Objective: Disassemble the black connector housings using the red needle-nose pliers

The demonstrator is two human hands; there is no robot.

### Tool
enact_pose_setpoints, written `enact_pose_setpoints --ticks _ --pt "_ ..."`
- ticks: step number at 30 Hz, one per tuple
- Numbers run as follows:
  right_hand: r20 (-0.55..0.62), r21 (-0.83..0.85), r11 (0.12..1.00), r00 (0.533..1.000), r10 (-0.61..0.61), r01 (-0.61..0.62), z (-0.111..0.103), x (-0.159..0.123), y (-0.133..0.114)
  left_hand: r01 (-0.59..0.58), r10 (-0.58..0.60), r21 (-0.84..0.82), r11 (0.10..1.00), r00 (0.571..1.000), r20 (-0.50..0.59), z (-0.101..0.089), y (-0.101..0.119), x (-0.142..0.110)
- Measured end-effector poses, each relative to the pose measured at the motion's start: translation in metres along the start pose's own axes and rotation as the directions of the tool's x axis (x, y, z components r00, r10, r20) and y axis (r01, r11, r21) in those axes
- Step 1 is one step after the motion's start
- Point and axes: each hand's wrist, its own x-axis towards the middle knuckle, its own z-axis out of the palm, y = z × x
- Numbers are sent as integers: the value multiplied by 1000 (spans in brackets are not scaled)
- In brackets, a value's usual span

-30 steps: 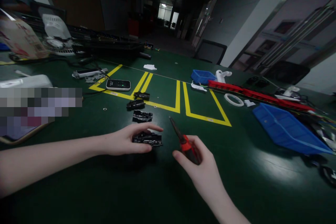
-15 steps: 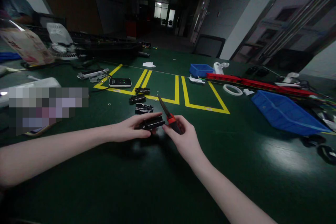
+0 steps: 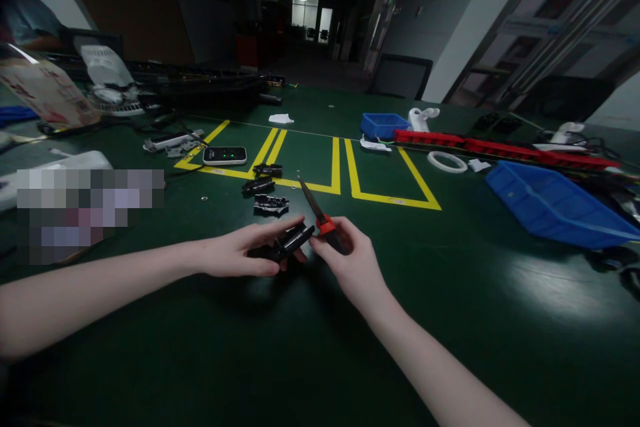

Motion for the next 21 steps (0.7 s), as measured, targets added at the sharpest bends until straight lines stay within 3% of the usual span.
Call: enact_pose_setpoints --ticks 6,14,21 --pt "24 -25 1000 1000 -8 9 5 0 3 -51 51 77 996 999 6 1 -2 3" --pt "-33 -95 995 999 -17 14 9 -6 1 -64 128 368 928 980 -151 0 -2 2" --pt "-55 -115 993 998 -28 22 3 -8 2 31 179 657 753 952 -249 1 -4 -1"
